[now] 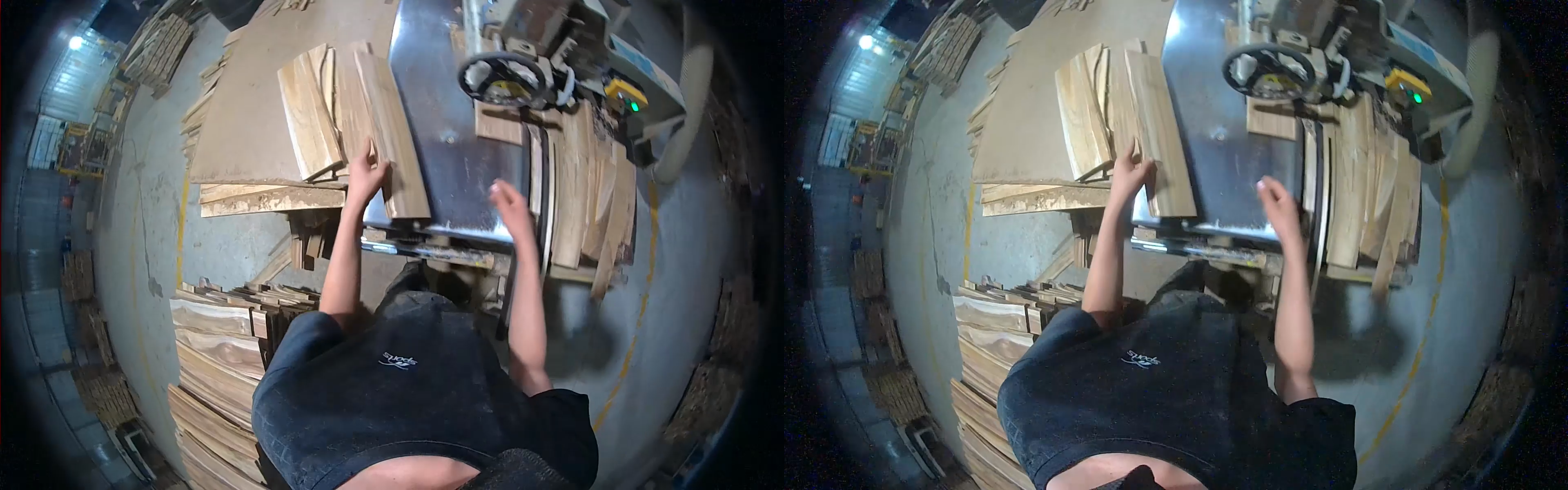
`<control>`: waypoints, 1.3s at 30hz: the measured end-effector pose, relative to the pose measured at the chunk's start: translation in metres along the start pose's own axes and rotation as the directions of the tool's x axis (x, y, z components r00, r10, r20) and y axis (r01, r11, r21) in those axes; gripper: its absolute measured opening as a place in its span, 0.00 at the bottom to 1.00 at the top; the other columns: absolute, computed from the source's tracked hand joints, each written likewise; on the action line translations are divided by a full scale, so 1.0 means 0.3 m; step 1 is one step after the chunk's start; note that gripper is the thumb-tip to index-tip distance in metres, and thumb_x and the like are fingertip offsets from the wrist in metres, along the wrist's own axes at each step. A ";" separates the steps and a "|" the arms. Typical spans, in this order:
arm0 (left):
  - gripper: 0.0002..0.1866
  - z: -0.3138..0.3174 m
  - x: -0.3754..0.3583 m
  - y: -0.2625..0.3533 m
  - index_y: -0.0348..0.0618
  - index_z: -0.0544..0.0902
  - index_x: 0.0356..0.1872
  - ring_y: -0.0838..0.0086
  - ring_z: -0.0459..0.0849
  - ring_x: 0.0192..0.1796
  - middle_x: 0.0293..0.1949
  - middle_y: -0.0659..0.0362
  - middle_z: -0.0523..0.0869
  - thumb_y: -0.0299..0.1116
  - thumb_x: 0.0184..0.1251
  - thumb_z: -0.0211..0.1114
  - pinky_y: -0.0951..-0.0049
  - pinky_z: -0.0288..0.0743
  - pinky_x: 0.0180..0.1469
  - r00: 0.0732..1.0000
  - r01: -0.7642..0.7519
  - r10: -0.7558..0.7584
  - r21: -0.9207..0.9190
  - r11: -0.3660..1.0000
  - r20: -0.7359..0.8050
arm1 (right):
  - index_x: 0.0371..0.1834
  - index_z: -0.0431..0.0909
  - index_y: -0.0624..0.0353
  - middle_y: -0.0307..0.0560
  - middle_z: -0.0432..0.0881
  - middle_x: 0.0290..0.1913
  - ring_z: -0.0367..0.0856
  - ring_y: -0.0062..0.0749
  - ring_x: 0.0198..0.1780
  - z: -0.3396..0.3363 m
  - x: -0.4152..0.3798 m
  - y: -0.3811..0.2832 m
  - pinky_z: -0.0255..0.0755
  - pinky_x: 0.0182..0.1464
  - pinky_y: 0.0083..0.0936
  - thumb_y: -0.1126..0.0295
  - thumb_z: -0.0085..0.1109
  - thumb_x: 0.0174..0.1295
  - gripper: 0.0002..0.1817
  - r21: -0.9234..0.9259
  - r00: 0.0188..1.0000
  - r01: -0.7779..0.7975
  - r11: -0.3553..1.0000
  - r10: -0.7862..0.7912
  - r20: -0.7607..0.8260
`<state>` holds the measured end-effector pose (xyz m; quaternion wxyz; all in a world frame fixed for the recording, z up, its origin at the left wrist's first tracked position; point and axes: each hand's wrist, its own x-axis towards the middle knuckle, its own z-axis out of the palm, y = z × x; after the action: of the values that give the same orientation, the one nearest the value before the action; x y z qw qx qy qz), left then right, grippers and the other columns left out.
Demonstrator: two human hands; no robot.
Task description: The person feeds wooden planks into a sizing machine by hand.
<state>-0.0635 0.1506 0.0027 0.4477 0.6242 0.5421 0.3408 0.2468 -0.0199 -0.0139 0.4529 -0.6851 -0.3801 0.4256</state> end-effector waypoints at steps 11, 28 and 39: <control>0.53 0.406 -0.691 -0.045 0.38 0.48 0.78 0.50 0.88 0.47 0.44 0.35 0.86 0.46 0.60 0.73 0.63 0.80 0.49 0.904 -0.076 -0.064 0.305 0.949 0.423 | 0.59 0.73 0.60 0.43 0.82 0.51 0.85 0.33 0.46 0.151 -0.731 0.408 0.82 0.46 0.30 0.61 0.60 0.70 0.20 0.629 0.782 -0.615 0.476 0.468 0.411; 0.44 0.663 -0.063 0.087 0.45 0.62 0.74 0.43 0.85 0.47 0.43 0.40 0.86 0.53 0.60 0.69 0.50 0.79 0.47 0.857 -0.226 -0.027 0.422 0.878 0.514 | 0.36 0.79 0.61 0.42 0.84 0.28 0.86 0.32 0.31 0.159 -0.272 0.278 0.74 0.28 0.23 0.43 0.42 0.75 0.30 0.740 0.782 -0.457 0.493 0.619 0.071; 0.24 0.364 0.870 -0.039 0.47 0.81 0.52 0.40 0.78 0.53 0.54 0.41 0.79 0.45 0.55 0.70 0.45 0.75 0.52 0.917 -0.119 0.366 0.769 0.629 -0.158 | 0.26 0.79 0.55 0.37 0.82 0.22 0.89 0.32 0.34 0.135 0.001 0.198 0.73 0.28 0.20 0.45 0.53 0.71 0.25 0.767 0.722 -0.390 0.509 0.687 -0.089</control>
<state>0.0785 0.3864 -0.0639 0.0146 0.7605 0.6043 0.2371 0.2173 -0.0255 -0.0792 0.5824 -0.6118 0.1462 0.5150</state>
